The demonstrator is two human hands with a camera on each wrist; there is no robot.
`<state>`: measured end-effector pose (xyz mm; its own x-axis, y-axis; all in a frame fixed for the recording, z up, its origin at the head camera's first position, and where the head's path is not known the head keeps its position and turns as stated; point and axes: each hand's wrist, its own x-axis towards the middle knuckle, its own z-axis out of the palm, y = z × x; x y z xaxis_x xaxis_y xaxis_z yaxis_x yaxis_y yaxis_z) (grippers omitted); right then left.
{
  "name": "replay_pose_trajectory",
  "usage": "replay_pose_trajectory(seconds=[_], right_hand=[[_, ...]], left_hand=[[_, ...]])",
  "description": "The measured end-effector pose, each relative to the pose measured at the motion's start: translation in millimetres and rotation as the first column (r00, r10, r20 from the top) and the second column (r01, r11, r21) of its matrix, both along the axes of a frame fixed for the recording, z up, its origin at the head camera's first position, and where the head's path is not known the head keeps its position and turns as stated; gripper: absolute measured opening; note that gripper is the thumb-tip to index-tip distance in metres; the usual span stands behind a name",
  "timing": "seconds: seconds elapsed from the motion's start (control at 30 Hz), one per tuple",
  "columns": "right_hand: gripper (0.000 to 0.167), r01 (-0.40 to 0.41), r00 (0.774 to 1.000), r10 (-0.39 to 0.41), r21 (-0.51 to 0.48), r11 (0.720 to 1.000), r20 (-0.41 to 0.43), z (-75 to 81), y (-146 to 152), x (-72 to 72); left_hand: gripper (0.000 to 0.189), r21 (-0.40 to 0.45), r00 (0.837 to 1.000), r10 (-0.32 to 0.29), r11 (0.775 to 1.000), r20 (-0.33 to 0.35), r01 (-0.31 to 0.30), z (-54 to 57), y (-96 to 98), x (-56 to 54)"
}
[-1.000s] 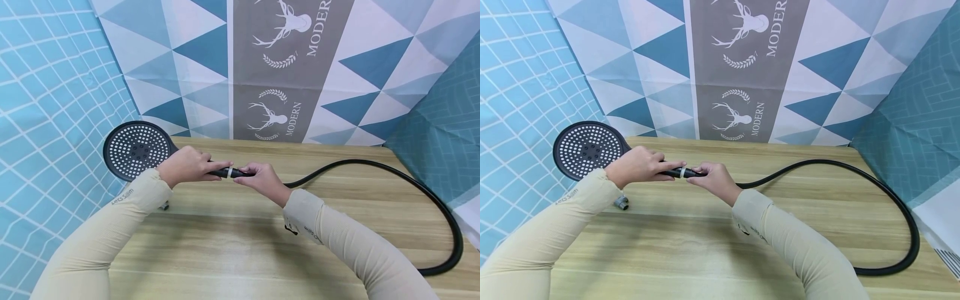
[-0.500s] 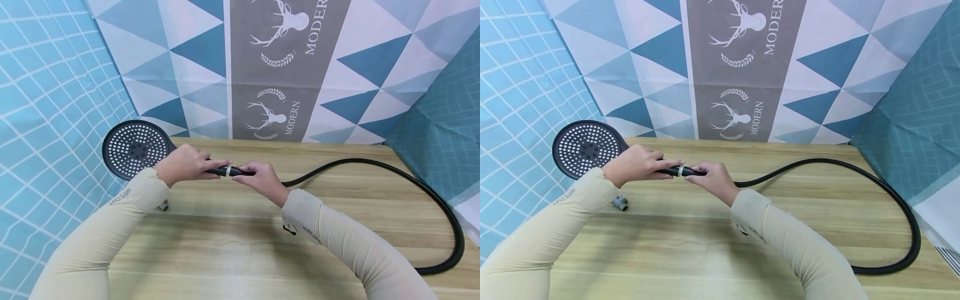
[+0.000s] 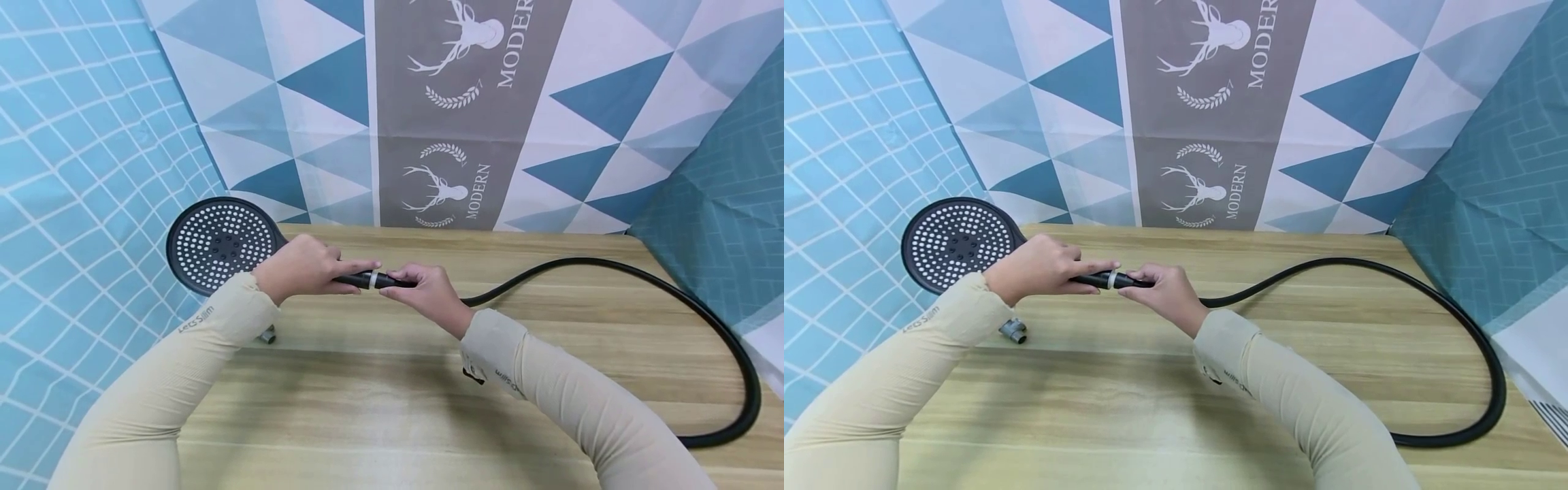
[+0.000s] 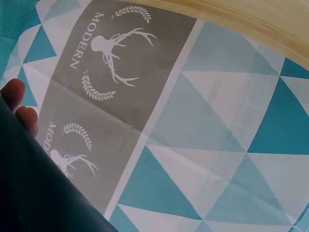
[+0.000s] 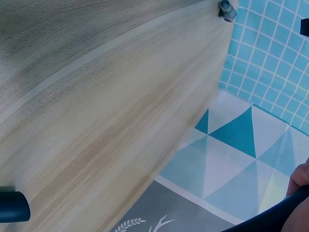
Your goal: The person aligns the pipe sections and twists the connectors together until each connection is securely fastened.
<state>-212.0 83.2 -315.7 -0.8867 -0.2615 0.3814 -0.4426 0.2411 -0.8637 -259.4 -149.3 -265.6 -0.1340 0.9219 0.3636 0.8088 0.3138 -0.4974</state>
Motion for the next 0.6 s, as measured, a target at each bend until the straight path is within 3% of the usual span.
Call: replay_pose_trajectory(seconds=[0.6], right_hand=[[0.022,0.009,0.998,-0.012,0.040,0.999,0.060,3.9,-3.1,1.7]], left_hand=[[0.049,0.011,1.000,-0.003,1.000,-0.008,0.003,0.0,-3.3,1.5]])
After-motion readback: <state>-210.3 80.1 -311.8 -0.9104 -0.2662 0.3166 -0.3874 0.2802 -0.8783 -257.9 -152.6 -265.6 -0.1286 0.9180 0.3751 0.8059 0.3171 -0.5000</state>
